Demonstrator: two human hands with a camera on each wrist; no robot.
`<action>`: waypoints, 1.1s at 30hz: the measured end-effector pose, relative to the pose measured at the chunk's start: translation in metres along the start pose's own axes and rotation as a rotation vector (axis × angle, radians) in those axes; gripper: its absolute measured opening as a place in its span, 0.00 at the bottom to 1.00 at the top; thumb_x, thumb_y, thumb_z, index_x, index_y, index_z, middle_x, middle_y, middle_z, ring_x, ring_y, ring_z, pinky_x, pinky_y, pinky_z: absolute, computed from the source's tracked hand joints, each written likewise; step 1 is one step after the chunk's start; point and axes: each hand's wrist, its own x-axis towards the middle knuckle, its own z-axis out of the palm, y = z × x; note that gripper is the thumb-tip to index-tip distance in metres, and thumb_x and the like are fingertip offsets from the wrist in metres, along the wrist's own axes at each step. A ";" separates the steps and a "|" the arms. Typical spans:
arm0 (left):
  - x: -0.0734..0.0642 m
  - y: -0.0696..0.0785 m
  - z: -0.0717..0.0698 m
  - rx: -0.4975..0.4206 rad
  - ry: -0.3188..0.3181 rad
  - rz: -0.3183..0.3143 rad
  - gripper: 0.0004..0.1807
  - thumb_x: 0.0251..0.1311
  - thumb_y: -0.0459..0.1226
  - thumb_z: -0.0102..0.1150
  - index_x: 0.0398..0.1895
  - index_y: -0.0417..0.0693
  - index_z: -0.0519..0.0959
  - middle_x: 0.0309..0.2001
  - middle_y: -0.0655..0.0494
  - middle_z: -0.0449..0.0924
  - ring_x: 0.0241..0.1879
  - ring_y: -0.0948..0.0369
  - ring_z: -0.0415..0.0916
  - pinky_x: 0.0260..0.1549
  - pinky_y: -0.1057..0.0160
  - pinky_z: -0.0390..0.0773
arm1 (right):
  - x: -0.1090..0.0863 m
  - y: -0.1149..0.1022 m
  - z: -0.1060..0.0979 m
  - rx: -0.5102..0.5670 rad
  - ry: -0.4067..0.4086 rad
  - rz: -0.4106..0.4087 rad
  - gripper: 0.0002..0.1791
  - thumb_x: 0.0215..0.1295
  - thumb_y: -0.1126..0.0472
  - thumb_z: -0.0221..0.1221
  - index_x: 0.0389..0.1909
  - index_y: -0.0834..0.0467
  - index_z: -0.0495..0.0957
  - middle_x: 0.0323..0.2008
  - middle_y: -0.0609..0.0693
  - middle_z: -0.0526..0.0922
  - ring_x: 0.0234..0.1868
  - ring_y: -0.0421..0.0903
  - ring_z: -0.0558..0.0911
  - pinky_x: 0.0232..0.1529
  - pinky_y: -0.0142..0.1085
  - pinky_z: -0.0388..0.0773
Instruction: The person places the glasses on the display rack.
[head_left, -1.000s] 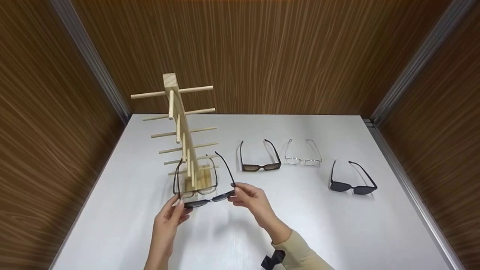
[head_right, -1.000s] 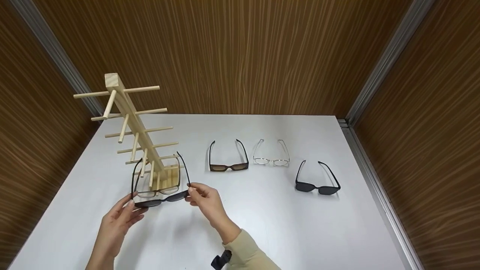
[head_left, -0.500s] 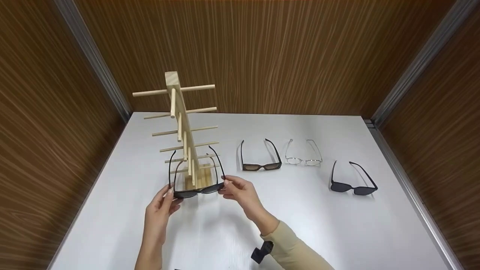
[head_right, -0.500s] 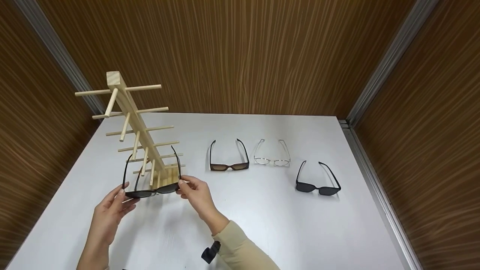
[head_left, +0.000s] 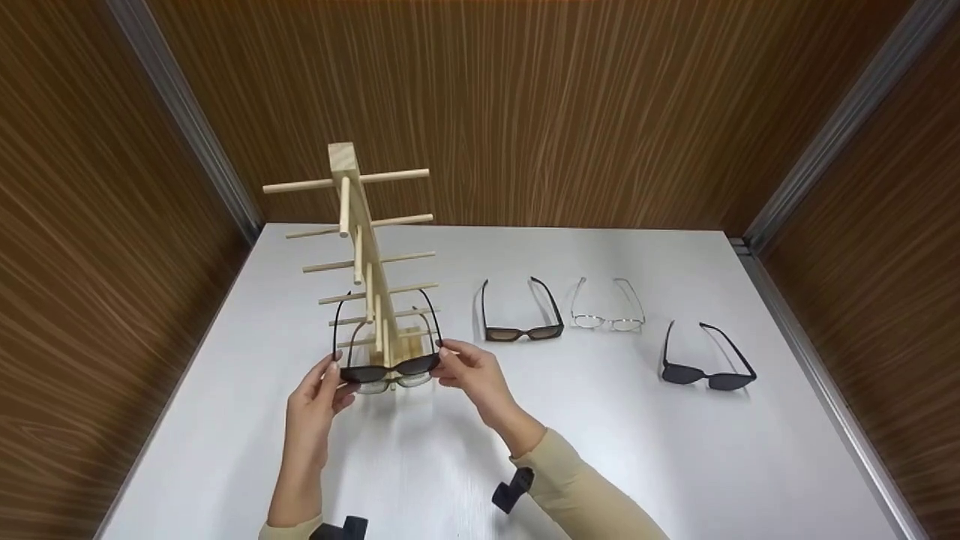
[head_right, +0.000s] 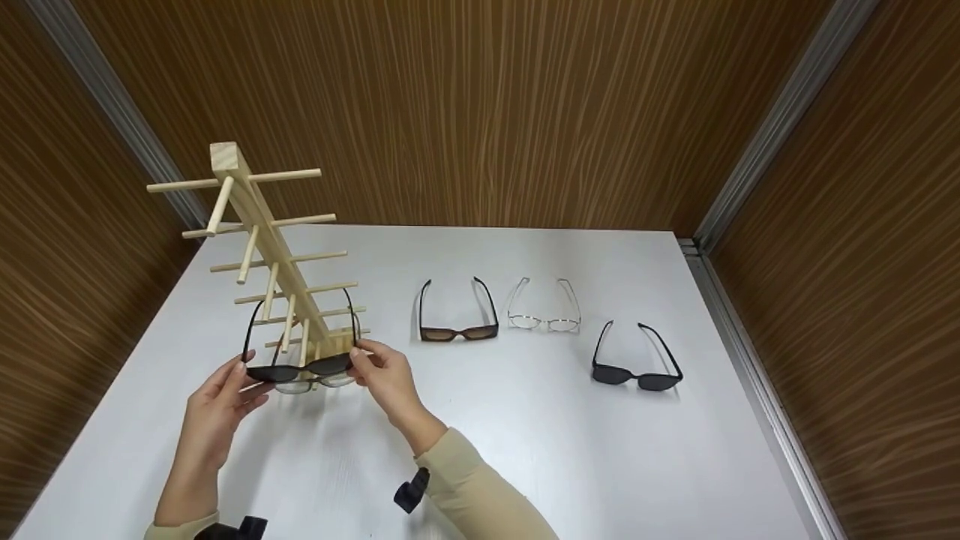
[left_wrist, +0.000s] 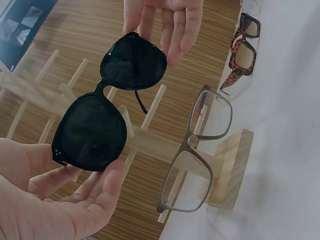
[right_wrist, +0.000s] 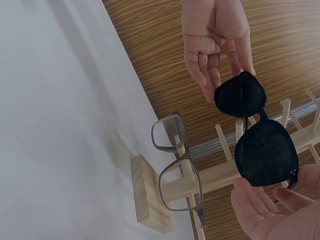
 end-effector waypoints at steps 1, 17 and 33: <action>0.001 0.000 0.000 -0.001 0.003 -0.003 0.24 0.69 0.44 0.46 0.64 0.43 0.67 0.50 0.41 0.74 0.42 0.57 0.80 0.40 0.66 0.78 | -0.001 -0.004 0.001 -0.003 0.001 0.001 0.21 0.68 0.63 0.52 0.57 0.72 0.68 0.41 0.68 0.79 0.40 0.58 0.82 0.44 0.44 0.78; 0.018 -0.010 0.000 0.010 0.033 -0.029 0.26 0.68 0.47 0.45 0.63 0.42 0.67 0.48 0.42 0.74 0.42 0.54 0.80 0.39 0.65 0.78 | 0.007 -0.008 0.007 -0.027 0.005 0.011 0.22 0.68 0.64 0.52 0.58 0.72 0.67 0.41 0.70 0.79 0.42 0.63 0.80 0.46 0.51 0.76; 0.025 -0.017 -0.002 -0.021 0.038 -0.039 0.25 0.68 0.47 0.47 0.61 0.41 0.70 0.40 0.46 0.78 0.38 0.55 0.81 0.38 0.65 0.79 | 0.011 -0.008 0.008 -0.043 0.012 0.035 0.22 0.68 0.64 0.52 0.58 0.72 0.67 0.40 0.69 0.79 0.41 0.63 0.80 0.46 0.52 0.75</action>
